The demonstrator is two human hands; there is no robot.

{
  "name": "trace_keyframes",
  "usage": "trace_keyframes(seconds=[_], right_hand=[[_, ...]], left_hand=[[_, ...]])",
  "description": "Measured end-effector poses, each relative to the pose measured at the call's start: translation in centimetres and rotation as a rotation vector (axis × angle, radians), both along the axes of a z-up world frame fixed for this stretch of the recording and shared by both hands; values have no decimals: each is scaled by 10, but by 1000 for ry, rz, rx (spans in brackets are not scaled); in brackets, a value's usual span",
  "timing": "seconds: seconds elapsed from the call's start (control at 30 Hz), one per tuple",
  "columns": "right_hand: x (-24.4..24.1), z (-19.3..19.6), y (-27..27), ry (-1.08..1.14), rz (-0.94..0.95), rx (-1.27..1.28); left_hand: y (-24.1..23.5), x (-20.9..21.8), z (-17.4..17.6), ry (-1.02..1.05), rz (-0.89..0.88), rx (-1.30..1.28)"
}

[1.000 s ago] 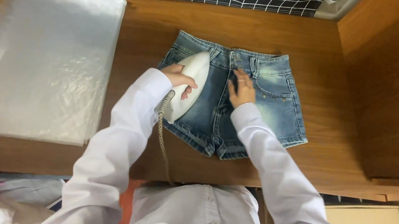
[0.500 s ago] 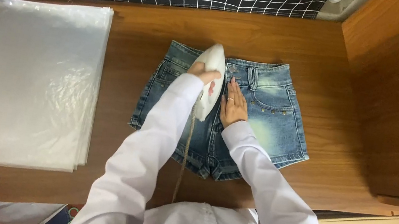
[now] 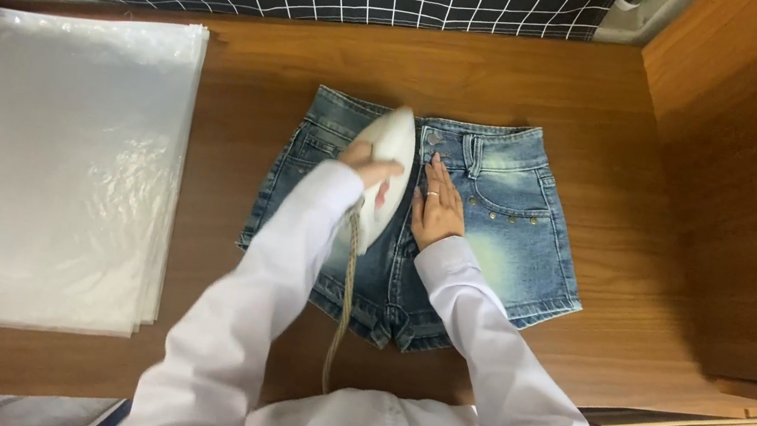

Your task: The person takes a pair of denim shorts from a clothing rack, lays them on a wooden table, and irons them with a white iron. The person smooths the fabric with their hands before and during ironing.

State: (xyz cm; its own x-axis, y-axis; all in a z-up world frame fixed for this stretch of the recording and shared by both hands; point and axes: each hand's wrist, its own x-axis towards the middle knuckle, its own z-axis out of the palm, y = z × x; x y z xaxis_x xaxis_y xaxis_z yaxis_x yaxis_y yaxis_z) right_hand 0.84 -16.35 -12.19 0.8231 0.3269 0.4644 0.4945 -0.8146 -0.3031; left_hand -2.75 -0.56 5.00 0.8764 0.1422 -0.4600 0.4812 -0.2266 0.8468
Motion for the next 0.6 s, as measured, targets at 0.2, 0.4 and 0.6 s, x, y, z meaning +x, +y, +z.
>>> trace_keyframes(seconds=[0.2, 0.4, 0.6], right_hand=[[-3, 4, 2, 47, -16, -13], [-1, 0, 3, 43, -46, -15], [-1, 0, 3, 42, -44, -13]], left_hand=[[-1, 5, -34, -15, 21, -137], [0, 68, -33, -38, 68, -20], [-4, 84, -37, -93, 143, -104]])
